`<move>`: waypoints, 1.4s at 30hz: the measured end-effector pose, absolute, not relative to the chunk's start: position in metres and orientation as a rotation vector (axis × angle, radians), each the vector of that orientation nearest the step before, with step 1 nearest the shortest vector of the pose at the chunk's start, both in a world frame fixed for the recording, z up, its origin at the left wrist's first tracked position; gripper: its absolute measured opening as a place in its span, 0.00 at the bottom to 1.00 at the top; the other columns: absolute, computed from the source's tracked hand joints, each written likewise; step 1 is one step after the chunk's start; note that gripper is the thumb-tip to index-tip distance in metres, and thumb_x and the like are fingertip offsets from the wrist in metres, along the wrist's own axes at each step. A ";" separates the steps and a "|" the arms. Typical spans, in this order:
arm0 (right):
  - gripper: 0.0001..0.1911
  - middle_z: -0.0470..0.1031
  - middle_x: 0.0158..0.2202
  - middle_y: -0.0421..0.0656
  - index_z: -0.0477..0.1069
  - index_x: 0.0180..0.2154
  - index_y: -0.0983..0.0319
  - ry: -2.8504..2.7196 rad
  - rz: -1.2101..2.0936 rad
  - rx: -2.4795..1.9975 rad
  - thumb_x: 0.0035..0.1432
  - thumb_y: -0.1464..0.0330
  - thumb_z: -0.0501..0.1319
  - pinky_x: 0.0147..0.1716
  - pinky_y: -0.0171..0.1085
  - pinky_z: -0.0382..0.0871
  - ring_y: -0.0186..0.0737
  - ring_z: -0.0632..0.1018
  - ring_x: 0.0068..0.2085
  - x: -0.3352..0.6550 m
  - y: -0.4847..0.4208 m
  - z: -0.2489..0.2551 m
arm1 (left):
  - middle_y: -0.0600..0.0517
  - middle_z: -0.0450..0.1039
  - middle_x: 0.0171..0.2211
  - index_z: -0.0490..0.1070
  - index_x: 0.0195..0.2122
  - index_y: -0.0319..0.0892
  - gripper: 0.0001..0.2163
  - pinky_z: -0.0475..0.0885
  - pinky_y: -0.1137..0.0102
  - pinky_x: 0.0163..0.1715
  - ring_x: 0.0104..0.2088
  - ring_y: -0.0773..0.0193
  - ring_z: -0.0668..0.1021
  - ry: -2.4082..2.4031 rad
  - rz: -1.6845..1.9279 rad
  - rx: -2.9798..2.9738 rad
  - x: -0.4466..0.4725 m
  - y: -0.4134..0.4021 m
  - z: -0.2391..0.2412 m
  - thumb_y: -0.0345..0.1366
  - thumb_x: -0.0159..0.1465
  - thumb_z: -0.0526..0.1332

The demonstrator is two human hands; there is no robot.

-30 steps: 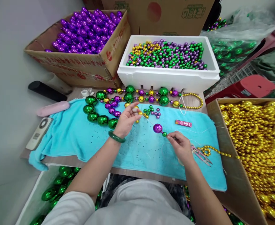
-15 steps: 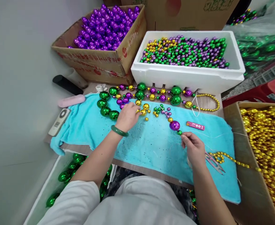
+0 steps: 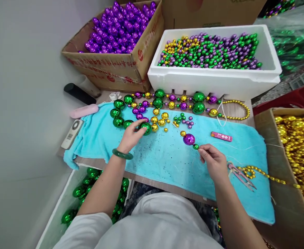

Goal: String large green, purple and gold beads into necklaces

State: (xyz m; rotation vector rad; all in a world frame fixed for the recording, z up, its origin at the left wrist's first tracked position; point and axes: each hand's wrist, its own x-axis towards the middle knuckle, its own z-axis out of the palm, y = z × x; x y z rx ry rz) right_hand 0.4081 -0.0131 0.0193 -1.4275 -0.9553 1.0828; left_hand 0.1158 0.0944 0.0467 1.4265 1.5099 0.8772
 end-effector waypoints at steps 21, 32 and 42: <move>0.08 0.70 0.25 0.41 0.76 0.26 0.60 -1.187 1.017 -1.395 0.54 0.63 0.64 0.22 0.34 0.59 0.33 0.67 0.24 0.401 -0.020 0.021 | 0.43 0.77 0.43 0.71 0.40 0.40 0.15 0.73 0.70 0.25 0.39 0.55 0.80 0.847 1.022 0.639 0.138 0.090 0.058 0.43 0.56 0.64; 0.08 0.72 0.25 0.42 0.75 0.26 0.60 -1.325 0.929 -1.436 0.55 0.65 0.63 0.26 0.36 0.62 0.36 0.70 0.27 0.407 -0.021 0.028 | 0.48 0.76 0.45 0.70 0.44 0.45 0.20 0.74 0.70 0.34 0.40 0.60 0.79 0.807 1.050 0.795 0.135 0.088 0.056 0.43 0.52 0.71; 0.10 0.71 0.27 0.42 0.75 0.28 0.60 -1.224 1.027 -1.414 0.56 0.62 0.63 0.22 0.34 0.61 0.33 0.69 0.25 0.395 -0.018 0.018 | 0.48 0.73 0.48 0.70 0.45 0.44 0.26 0.71 0.67 0.42 0.42 0.62 0.76 0.735 1.036 0.972 0.163 0.075 0.057 0.40 0.46 0.76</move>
